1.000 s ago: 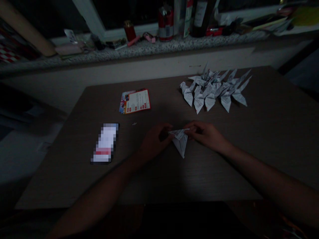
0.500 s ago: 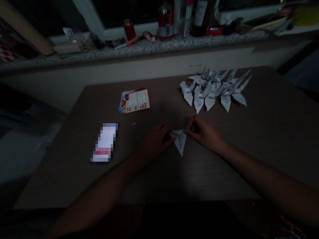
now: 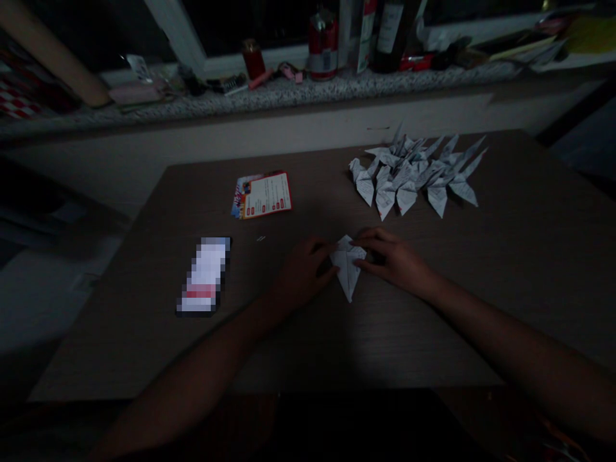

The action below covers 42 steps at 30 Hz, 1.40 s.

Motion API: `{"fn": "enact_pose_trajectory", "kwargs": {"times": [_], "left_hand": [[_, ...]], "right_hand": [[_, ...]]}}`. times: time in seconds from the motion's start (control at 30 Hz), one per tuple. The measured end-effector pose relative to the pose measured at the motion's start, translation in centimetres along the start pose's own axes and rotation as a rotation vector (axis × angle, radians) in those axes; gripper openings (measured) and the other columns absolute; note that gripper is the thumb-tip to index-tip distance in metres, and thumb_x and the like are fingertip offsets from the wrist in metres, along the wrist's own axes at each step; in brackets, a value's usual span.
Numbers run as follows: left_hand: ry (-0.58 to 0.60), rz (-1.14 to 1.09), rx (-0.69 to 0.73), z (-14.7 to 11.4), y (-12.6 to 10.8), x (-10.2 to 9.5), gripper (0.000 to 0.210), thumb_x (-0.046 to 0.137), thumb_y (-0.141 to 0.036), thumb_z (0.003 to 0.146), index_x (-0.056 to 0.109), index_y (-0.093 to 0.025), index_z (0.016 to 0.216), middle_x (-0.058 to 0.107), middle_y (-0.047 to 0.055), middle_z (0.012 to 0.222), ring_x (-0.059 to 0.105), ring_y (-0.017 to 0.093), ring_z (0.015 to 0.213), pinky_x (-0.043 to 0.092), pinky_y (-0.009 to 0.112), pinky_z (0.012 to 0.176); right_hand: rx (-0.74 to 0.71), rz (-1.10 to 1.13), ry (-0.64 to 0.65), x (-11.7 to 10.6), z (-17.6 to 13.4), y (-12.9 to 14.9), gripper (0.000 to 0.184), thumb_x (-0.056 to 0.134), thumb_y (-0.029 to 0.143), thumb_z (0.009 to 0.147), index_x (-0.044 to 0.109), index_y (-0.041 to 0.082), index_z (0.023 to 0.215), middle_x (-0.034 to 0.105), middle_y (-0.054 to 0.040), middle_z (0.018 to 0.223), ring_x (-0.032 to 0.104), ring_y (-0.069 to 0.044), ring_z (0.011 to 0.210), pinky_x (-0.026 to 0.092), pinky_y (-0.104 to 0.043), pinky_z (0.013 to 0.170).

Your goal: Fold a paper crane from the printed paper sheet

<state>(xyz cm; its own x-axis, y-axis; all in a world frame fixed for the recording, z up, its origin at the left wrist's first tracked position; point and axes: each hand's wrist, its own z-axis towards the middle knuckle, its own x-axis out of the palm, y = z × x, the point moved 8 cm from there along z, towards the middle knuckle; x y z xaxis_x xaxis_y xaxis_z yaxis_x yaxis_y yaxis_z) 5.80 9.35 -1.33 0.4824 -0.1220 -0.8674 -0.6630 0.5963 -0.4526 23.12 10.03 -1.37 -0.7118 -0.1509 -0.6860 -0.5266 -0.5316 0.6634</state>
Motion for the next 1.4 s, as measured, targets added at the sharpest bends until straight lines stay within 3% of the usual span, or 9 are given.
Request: {"fn": "enact_pose_trajectory", "kwargs": {"times": [0.2, 0.33, 0.47, 0.57, 0.7, 0.97, 1.07, 1.17, 1.4], "left_hand": [[-0.012, -0.005, 0.019, 0.0, -0.2, -0.2, 0.038, 0.064, -0.030, 0.098, 0.063, -0.022, 0.135, 0.058, 0.010, 0.132, 0.057, 0.027, 0.122, 0.049, 0.045, 0.107], [-0.075, -0.127, -0.052, 0.3, 0.1, -1.2, 0.020, 0.059, -0.034, 0.101, 0.070, -0.020, 0.110, 0.061, 0.009, 0.121, 0.061, 0.024, 0.115, 0.052, 0.040, 0.102], [-0.078, -0.145, -0.091, 0.3, 0.4, -1.7, 0.019, 0.062, -0.036, 0.099, 0.069, -0.019, 0.095, 0.061, 0.009, 0.118, 0.062, 0.024, 0.111, 0.053, 0.040, 0.099], [-0.031, -0.129, -0.027, 0.0, 0.2, -1.4, 0.018, 0.067, -0.031, 0.095, 0.069, -0.019, 0.108, 0.059, 0.010, 0.127, 0.059, 0.025, 0.119, 0.051, 0.041, 0.104], [0.041, -0.094, 0.027, -0.5, 0.1, -0.8, 0.043, 0.067, -0.022, 0.091, 0.062, -0.021, 0.134, 0.052, 0.013, 0.141, 0.053, 0.028, 0.131, 0.047, 0.044, 0.112], [0.038, -0.071, 0.041, -0.7, 0.0, -0.8, 0.045, 0.067, -0.021, 0.091, 0.063, -0.020, 0.136, 0.053, 0.013, 0.140, 0.053, 0.028, 0.131, 0.047, 0.044, 0.112], [0.043, -0.053, 0.048, -0.7, 0.0, -0.6, 0.045, 0.066, -0.021, 0.092, 0.062, -0.019, 0.136, 0.053, 0.013, 0.139, 0.053, 0.028, 0.130, 0.048, 0.045, 0.111], [0.046, -0.037, 0.059, -0.8, 0.0, -0.5, 0.047, 0.066, -0.021, 0.092, 0.060, -0.018, 0.138, 0.052, 0.014, 0.141, 0.053, 0.028, 0.131, 0.049, 0.045, 0.111], [0.054, -0.005, 0.089, -0.8, -0.3, -0.4, 0.048, 0.067, -0.020, 0.093, 0.058, -0.016, 0.140, 0.049, 0.016, 0.147, 0.049, 0.030, 0.138, 0.047, 0.048, 0.115]], "right_hand": [[-0.051, -0.054, -0.003, 0.2, -0.1, 0.0, 0.031, 0.068, 0.031, 0.095, 0.074, 0.025, 0.125, 0.063, -0.0140, 0.123, 0.065, -0.030, 0.118, 0.055, -0.048, 0.100], [-0.045, -0.065, -0.001, 0.3, -0.1, -0.1, 0.032, 0.068, 0.031, 0.095, 0.074, 0.026, 0.126, 0.062, -0.0135, 0.123, 0.064, -0.030, 0.118, 0.055, -0.048, 0.101], [-0.060, -0.054, 0.008, 0.4, -0.1, 0.0, 0.034, 0.068, 0.031, 0.096, 0.072, 0.028, 0.129, 0.062, -0.0130, 0.125, 0.064, -0.030, 0.119, 0.055, -0.049, 0.102], [-0.082, -0.045, 0.025, 0.5, -0.1, 0.0, 0.034, 0.064, 0.029, 0.098, 0.070, 0.028, 0.131, 0.061, -0.0131, 0.127, 0.062, -0.030, 0.123, 0.053, -0.050, 0.104], [-0.090, -0.009, 0.039, 0.5, -0.1, 0.2, 0.029, 0.058, 0.028, 0.101, 0.069, 0.026, 0.128, 0.061, -0.0137, 0.127, 0.060, -0.029, 0.124, 0.051, -0.049, 0.105], [-0.034, 0.094, 0.059, -1.0, 0.3, 0.5, 0.013, 0.063, 0.033, 0.099, 0.060, 0.023, 0.090, 0.064, -0.0096, 0.107, 0.064, -0.025, 0.104, 0.054, -0.042, 0.091], [-0.078, 0.050, 0.135, -1.3, -0.1, 0.9, 0.006, 0.066, 0.028, 0.096, 0.063, 0.024, 0.099, 0.062, -0.0114, 0.122, 0.061, -0.027, 0.118, 0.052, -0.043, 0.101], [-0.135, -0.024, 0.161, -1.5, -0.5, 0.9, 0.016, 0.069, 0.024, 0.094, 0.066, 0.025, 0.109, 0.060, -0.0120, 0.131, 0.057, -0.029, 0.127, 0.050, -0.046, 0.105], [-0.212, -0.011, 0.226, -0.5, -1.1, 1.1, 0.016, 0.060, 0.019, 0.099, 0.068, 0.024, 0.112, 0.064, -0.0112, 0.126, 0.064, -0.025, 0.118, 0.055, -0.041, 0.097]]}}
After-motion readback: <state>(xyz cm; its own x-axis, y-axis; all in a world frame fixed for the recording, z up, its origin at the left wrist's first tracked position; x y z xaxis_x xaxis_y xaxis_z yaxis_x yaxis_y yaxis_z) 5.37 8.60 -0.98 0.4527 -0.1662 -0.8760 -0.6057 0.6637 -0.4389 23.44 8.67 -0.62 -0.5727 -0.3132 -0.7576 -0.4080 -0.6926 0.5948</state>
